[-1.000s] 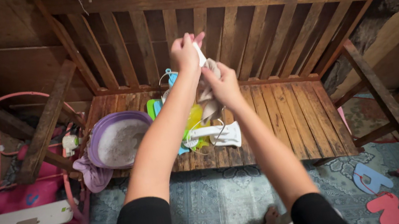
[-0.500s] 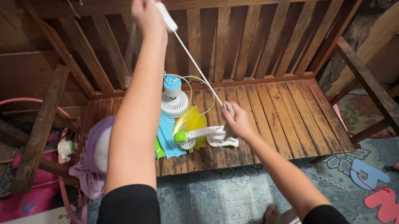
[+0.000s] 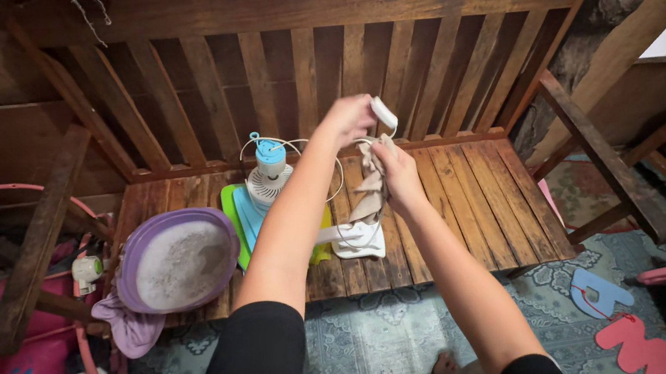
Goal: The person wipes a small portable fan and its components with a cloth, then attaches the fan blades to the motor housing. The person handles the fan, blades, and cloth throughout the process.
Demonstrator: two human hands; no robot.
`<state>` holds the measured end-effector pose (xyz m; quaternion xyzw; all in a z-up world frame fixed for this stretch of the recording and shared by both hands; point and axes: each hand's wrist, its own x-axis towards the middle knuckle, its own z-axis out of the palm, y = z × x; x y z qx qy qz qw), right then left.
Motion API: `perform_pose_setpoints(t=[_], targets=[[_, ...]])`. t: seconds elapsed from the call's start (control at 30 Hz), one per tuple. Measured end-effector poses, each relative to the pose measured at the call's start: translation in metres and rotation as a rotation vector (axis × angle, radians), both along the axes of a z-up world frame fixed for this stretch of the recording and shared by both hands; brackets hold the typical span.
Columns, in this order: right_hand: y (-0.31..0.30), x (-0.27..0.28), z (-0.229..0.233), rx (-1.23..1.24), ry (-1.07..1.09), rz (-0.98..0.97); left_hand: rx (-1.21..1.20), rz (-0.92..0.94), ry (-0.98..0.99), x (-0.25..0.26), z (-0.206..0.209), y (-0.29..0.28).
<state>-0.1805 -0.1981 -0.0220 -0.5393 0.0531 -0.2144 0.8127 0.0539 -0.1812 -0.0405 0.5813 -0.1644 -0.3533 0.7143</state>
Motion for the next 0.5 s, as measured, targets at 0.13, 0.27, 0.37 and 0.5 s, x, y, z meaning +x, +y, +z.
perform_pose_setpoints(t=[0.13,0.27,0.37,0.5], targets=[[-0.016,0.030,0.004,-0.157,-0.025,-0.034,0.239,0.115,-0.440,-0.023,0.004,0.007],[-0.019,0.040,0.018,-0.381,-0.049,-0.073,0.466,0.289,-0.840,-0.051,0.046,0.051],[-0.003,0.041,0.019,-0.532,-0.060,-0.157,0.363,0.296,-0.903,-0.050,0.057,0.060],[0.012,0.032,-0.009,-0.607,-0.088,-0.251,0.120,0.534,-0.803,-0.021,0.050,0.053]])
